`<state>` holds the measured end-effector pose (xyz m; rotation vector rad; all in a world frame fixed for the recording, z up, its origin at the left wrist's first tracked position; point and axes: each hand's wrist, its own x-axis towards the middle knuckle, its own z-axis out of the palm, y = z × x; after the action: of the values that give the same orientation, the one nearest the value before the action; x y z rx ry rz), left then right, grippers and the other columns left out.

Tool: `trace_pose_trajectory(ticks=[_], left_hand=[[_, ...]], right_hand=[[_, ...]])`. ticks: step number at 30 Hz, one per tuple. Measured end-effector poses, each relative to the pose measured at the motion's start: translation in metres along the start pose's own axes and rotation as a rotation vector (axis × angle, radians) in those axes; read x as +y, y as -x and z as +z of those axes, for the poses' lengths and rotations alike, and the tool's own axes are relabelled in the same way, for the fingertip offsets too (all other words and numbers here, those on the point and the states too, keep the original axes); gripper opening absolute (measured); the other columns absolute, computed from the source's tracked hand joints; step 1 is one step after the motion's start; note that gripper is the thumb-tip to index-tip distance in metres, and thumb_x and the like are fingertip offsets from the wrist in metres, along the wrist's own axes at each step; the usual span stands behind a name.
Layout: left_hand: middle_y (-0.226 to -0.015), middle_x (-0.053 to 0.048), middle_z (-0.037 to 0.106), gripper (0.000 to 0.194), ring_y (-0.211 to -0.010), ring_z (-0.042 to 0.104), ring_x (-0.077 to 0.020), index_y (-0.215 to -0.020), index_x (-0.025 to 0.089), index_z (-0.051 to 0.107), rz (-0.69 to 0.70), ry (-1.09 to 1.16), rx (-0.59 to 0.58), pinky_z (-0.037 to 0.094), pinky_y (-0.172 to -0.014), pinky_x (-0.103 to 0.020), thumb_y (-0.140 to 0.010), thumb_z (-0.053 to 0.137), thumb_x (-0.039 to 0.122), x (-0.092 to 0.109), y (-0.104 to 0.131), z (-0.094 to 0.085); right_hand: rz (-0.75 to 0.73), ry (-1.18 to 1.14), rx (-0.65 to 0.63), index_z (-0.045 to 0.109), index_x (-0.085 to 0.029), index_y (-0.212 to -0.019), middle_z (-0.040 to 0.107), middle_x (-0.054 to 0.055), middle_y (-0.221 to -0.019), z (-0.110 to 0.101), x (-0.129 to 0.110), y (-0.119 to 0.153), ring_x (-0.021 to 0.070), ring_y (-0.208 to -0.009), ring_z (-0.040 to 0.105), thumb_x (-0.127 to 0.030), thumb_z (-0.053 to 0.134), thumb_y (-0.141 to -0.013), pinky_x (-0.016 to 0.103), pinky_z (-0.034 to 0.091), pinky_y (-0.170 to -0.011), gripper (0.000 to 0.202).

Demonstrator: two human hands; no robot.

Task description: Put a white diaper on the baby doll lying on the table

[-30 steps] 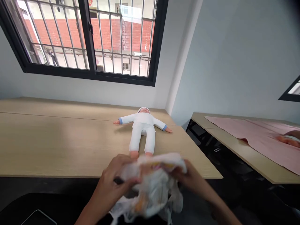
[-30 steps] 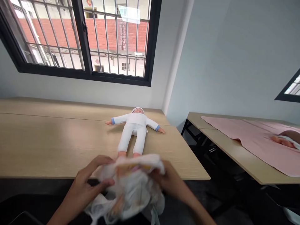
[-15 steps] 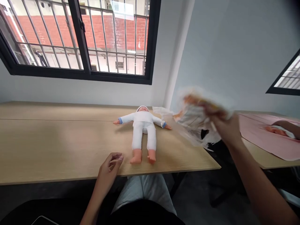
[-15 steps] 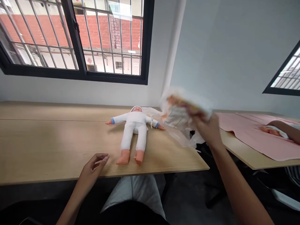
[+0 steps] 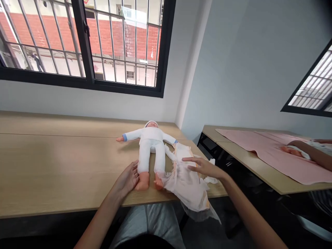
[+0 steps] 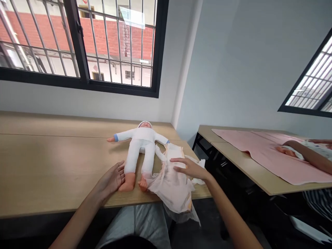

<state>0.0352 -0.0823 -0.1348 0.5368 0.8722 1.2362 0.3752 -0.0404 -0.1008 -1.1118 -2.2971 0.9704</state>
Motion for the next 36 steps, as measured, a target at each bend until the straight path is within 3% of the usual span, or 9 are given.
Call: trace_pose_trajectory(ticks=[4, 8, 13, 15, 19, 21, 26, 32, 36], left_hand=[[-0.078, -0.007, 0.065, 0.028, -0.066, 0.064, -0.0148, -0.097, 0.009, 0.059, -0.156, 0.036, -0.09, 0.053, -0.067, -0.025, -0.092, 0.05, 0.035, -0.007, -0.001, 0.007], [-0.09, -0.013, 0.067, 0.038, -0.087, 0.065, -0.0207, -0.099, 0.007, 0.059, -0.176, 0.212, -0.158, 0.051, -0.085, -0.032, -0.095, 0.043, 0.042, -0.023, 0.008, 0.013], [-0.103, -0.01, 0.064, 0.058, -0.093, 0.065, -0.0261, -0.124, 0.019, 0.05, -0.269, 0.369, -0.324, 0.044, -0.096, -0.05, -0.087, 0.045, 0.064, -0.038, 0.019, 0.02], [-0.109, -0.012, 0.062, 0.063, -0.1, 0.063, -0.0282, -0.126, 0.02, 0.048, -0.297, 0.417, -0.387, 0.044, -0.097, -0.049, -0.085, 0.046, 0.068, -0.043, 0.018, 0.022], [-0.112, -0.013, 0.06, 0.055, -0.103, 0.061, -0.0266, -0.11, 0.017, 0.055, -0.272, 0.458, -0.488, 0.048, -0.086, -0.038, -0.086, 0.046, 0.066, -0.045, 0.009, 0.028], [-0.104, -0.01, 0.061, 0.051, -0.095, 0.062, -0.0239, -0.1, 0.018, 0.057, -0.242, 0.446, -0.575, 0.05, -0.079, -0.036, -0.087, 0.045, 0.065, -0.039, 0.004, 0.033], [-0.096, -0.01, 0.061, 0.052, -0.081, 0.059, -0.0198, -0.095, 0.013, 0.057, -0.2, 0.324, -0.716, 0.051, -0.071, -0.033, -0.088, 0.043, 0.062, -0.005, -0.006, 0.062], [-0.096, -0.014, 0.059, 0.051, -0.079, 0.059, -0.0204, -0.093, 0.013, 0.058, -0.155, 0.262, -0.725, 0.051, -0.07, -0.033, -0.09, 0.039, 0.06, 0.043, -0.017, 0.104], [-0.093, -0.012, 0.058, 0.048, -0.082, 0.059, -0.0217, -0.084, 0.015, 0.057, -0.131, 0.3, -0.702, 0.051, -0.07, -0.034, -0.087, 0.045, 0.061, 0.065, -0.022, 0.124]], right_hand=[[-0.16, 0.121, -0.015, 0.052, -0.026, -0.136, 0.048, 0.006, -0.142, 0.049, 0.007, -0.042, 0.028, -0.135, 0.039, -0.051, 0.053, -0.091, 0.05, 0.025, -0.115, 0.052], [-0.186, 0.143, -0.011, 0.049, -0.026, -0.139, 0.04, 0.007, -0.148, 0.073, 0.004, -0.052, 0.0292, -0.139, 0.033, -0.051, 0.052, -0.092, 0.054, 0.019, -0.116, 0.053], [-0.193, -0.035, -0.064, 0.035, -0.024, -0.147, 0.033, 0.006, -0.152, 0.069, -0.01, -0.038, 0.0267, -0.14, 0.03, -0.052, 0.051, -0.092, 0.049, 0.023, -0.116, 0.064], [-0.194, -0.092, -0.066, 0.035, -0.024, -0.147, 0.035, 0.005, -0.151, 0.062, -0.01, -0.034, 0.0248, -0.14, 0.032, -0.052, 0.049, -0.094, 0.046, 0.025, -0.117, 0.062], [-0.108, 0.068, 0.188, 0.045, -0.024, -0.141, 0.041, 0.006, -0.147, 0.043, 0.016, -0.042, 0.0233, -0.138, 0.034, -0.056, 0.042, -0.095, 0.043, 0.024, -0.117, 0.056], [0.014, 0.282, 0.293, 0.044, -0.021, -0.141, 0.039, 0.01, -0.148, 0.035, 0.038, -0.048, 0.0268, -0.14, 0.031, -0.06, 0.042, -0.093, 0.047, 0.02, -0.117, 0.062], [0.207, 0.574, 0.102, 0.037, -0.031, -0.146, 0.023, 0.012, -0.155, 0.046, 0.068, -0.052, 0.0391, -0.143, 0.017, -0.068, 0.035, -0.091, 0.064, 0.015, -0.111, 0.067], [-0.001, 0.605, -0.006, 0.029, -0.04, -0.147, 0.017, 0.005, -0.158, 0.083, 0.031, -0.049, 0.0375, -0.144, 0.01, -0.068, 0.035, -0.092, 0.063, 0.015, -0.111, 0.063], [-0.084, 0.558, -0.085, 0.026, -0.039, -0.148, 0.016, 0.004, -0.158, 0.103, 0.006, -0.08, 0.0372, -0.145, 0.009, -0.074, 0.033, -0.088, 0.064, 0.012, -0.111, 0.07]])
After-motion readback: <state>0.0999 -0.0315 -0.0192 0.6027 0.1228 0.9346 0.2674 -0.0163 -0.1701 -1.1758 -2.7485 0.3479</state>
